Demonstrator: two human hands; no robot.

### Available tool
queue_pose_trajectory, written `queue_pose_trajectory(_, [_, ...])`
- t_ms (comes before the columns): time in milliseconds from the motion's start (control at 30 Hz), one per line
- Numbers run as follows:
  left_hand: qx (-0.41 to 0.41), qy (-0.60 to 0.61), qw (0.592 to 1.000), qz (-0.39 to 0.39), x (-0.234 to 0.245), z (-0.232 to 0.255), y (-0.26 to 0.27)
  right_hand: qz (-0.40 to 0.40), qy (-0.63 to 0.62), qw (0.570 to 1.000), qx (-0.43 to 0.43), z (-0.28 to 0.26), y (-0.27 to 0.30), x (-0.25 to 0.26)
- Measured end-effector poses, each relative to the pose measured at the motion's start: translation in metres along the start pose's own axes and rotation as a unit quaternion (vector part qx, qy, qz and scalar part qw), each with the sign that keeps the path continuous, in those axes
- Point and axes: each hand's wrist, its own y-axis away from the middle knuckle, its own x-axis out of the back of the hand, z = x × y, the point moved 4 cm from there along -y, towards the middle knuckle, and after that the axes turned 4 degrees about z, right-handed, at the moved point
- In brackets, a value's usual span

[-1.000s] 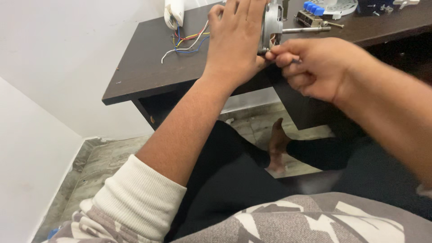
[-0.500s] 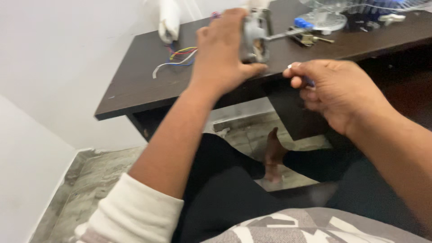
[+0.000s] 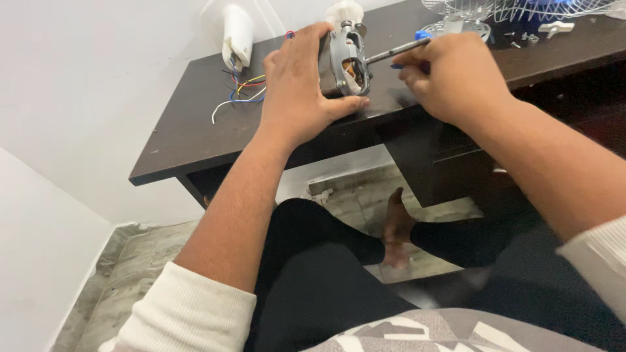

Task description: The person works on a disassembled electric fan motor placed on a dark desk. They use a screwdriver to adjust internal components and wires, then insert a metal rod into the motor shaft and rotate it by hand to test movement.

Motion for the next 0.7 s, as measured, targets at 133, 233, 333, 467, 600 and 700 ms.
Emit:
queue_pose_trajectory(133, [-0.021,-0.009,1.0,0.006,0.0,-0.01,0.004,0.0,0.013,1.0,-0.013,0.005,-0.01,-0.021])
queue_pose_trajectory(233, [-0.006,0.013,1.0,0.001,-0.002,-0.015,0.006,0.035,0.003,0.999,-0.011,-0.003,-0.008,-0.013])
queue_pose_trajectory(333, [-0.041,0.016,0.999,0.029,0.0,-0.015,0.006,0.074,-0.063,0.995,-0.019,-0.014,0.0,0.007])
queue_pose_trajectory(467, [0.011,0.036,0.999,-0.017,-0.005,-0.021,0.009,0.088,-0.232,0.969,-0.004,-0.035,0.018,0.028])
queue_pose_trajectory(600, [-0.024,0.031,0.999,0.012,-0.005,-0.02,0.013,0.088,-0.259,0.96,-0.053,-0.05,0.019,0.032])
queue_pose_trajectory(700, [0.01,0.024,1.0,0.01,-0.006,-0.021,0.013,0.056,-0.278,0.955,-0.083,-0.053,0.011,0.032])
